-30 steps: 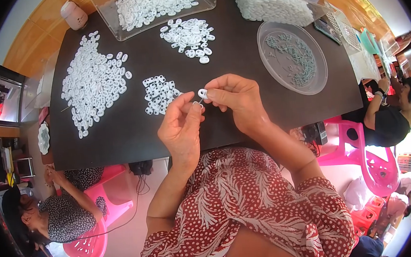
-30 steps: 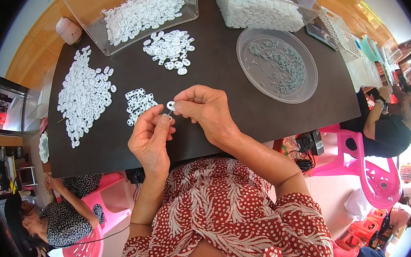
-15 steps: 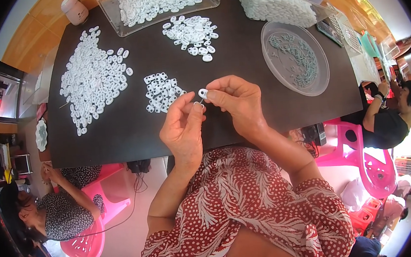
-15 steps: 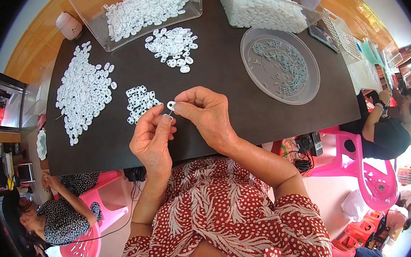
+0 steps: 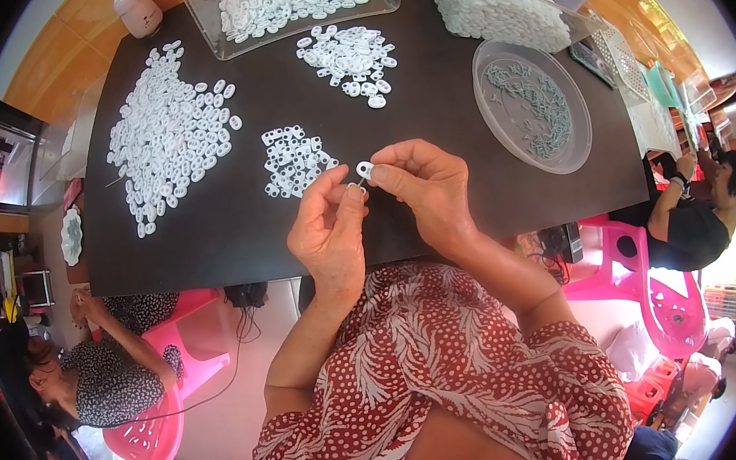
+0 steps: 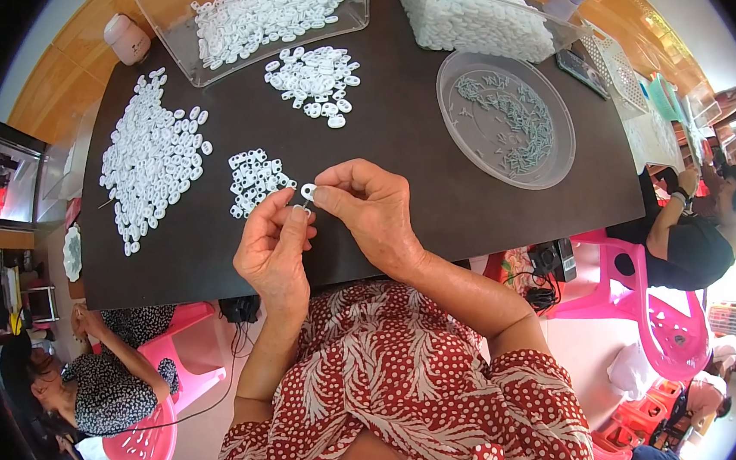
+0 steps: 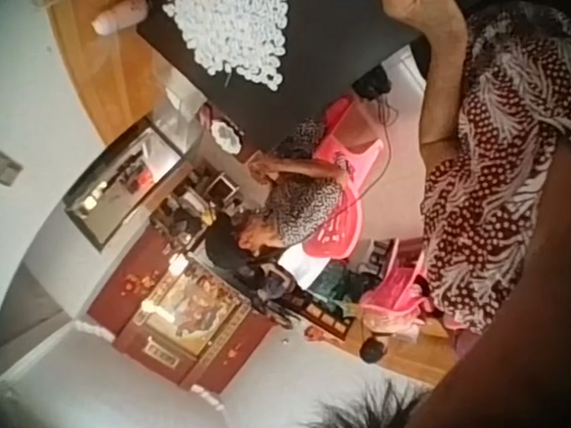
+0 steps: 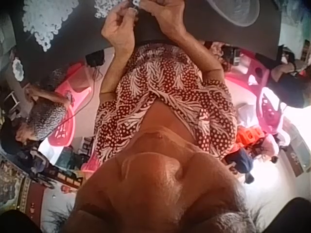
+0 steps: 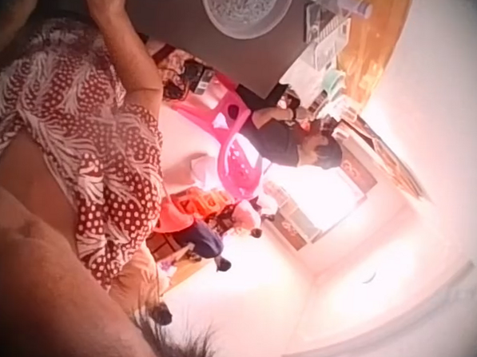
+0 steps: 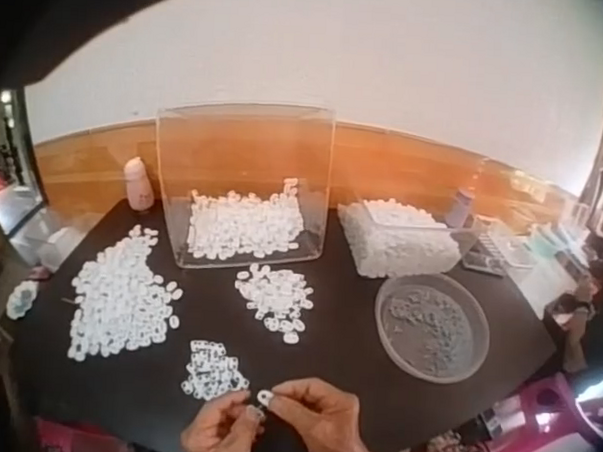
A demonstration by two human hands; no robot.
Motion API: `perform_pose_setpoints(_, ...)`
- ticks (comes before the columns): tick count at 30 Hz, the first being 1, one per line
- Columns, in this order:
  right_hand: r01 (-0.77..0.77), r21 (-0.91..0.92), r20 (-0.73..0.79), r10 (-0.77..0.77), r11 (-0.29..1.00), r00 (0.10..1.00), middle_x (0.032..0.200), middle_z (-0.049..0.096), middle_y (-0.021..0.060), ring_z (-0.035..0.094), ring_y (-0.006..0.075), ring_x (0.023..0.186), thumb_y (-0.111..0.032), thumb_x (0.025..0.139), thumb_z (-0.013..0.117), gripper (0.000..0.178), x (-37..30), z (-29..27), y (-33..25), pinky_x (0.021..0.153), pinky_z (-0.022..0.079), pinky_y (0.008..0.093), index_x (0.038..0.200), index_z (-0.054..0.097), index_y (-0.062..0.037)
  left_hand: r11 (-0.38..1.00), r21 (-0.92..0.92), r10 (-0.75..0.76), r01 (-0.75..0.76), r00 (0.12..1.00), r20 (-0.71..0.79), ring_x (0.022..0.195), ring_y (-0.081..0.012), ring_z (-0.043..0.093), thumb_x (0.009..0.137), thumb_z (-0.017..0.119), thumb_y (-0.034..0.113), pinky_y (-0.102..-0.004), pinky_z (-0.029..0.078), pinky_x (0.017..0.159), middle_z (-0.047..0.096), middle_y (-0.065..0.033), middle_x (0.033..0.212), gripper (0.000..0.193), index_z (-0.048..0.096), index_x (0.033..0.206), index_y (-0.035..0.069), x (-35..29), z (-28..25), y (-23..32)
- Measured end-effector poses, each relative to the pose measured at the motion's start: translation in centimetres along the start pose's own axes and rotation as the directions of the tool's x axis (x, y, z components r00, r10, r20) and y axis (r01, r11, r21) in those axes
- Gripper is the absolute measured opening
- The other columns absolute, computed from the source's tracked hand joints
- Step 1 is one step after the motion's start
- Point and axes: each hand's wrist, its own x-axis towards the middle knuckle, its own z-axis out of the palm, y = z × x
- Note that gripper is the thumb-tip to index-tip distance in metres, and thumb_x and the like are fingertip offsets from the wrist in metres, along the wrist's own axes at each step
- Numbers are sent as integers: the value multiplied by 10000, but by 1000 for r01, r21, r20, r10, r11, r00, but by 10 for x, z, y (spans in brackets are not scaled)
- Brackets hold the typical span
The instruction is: The person assembles small white plastic components by hand, inserting grey circular parts into them.
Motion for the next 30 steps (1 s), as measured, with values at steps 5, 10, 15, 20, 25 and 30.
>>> perform_pose_setpoints(5, 16, 17, 9, -16, 1000, 1000, 771, 623, 8, 549, 44, 685, -9, 799, 650, 85, -1, 2, 4, 620, 458, 193, 874, 635, 28, 1000, 7, -4, 4, 1000, 9, 629, -51, 530, 850, 603, -1, -165, 419, 541, 606, -27, 767, 224, 593, 1072, -28, -2, -1, 1)
perform_pose_setpoints(10, 51, 15, 45, -52, 999, 998, 776, 629, 21, 578, 60, 709, 3, 811, 633, 81, -4, 5, 4, 632, 474, 203, 885, 625, 36, 1000, 23, -19, 19, 1000, 24, 646, -40, 506, 853, 582, -34, -164, 408, 558, 577, -6, 774, 236, 579, 1088, -24, -2, -2, -1)
perform_pose_setpoints(15, 101, 12, 57, -102, 995, 993, 778, 629, 21, 580, 62, 711, 9, 820, 620, 70, -6, 6, 6, 631, 478, 206, 885, 619, 35, 999, -38, -22, 23, 1000, 22, 669, -45, 499, 865, 591, 0, -171, 411, 579, 571, 1, 792, 235, 581, 1099, -23, -3, -1, -3)
perform_pose_setpoints(20, 132, -39, 72, -128, 991, 989, 788, 628, 19, 567, 54, 711, 7, 833, 607, 60, -7, 5, 10, 635, 480, 210, 890, 612, 25, 995, -96, -34, 39, 998, 52, 690, -52, 502, 878, 590, 26, -178, 416, 589, 572, -1, 814, 262, 572, 1135, -26, -4, -3, -9)
perform_pose_setpoints(25, 123, -40, 138, -117, 992, 984, 848, 629, 39, 579, 70, 748, 17, 847, 594, 114, -8, 1, 12, 667, 484, 215, 961, 595, 23, 998, -51, -27, 30, 998, 51, 689, -54, 503, 886, 585, 36, -181, 419, 589, 583, -8, 831, 272, 572, 1150, -30, -4, -4, -9)
perform_pose_setpoints(30, 172, -123, 135, -156, 977, 979, 805, 572, 27, 541, 77, 686, 8, 783, 642, 172, -9, -1, 18, 582, 452, 223, 948, 609, -31, 987, -141, -67, 79, 993, 93, 685, -75, 514, 889, 578, 34, -192, 426, 592, 598, -38, 850, 244, 586, 1113, -63, -2, -5, -5)
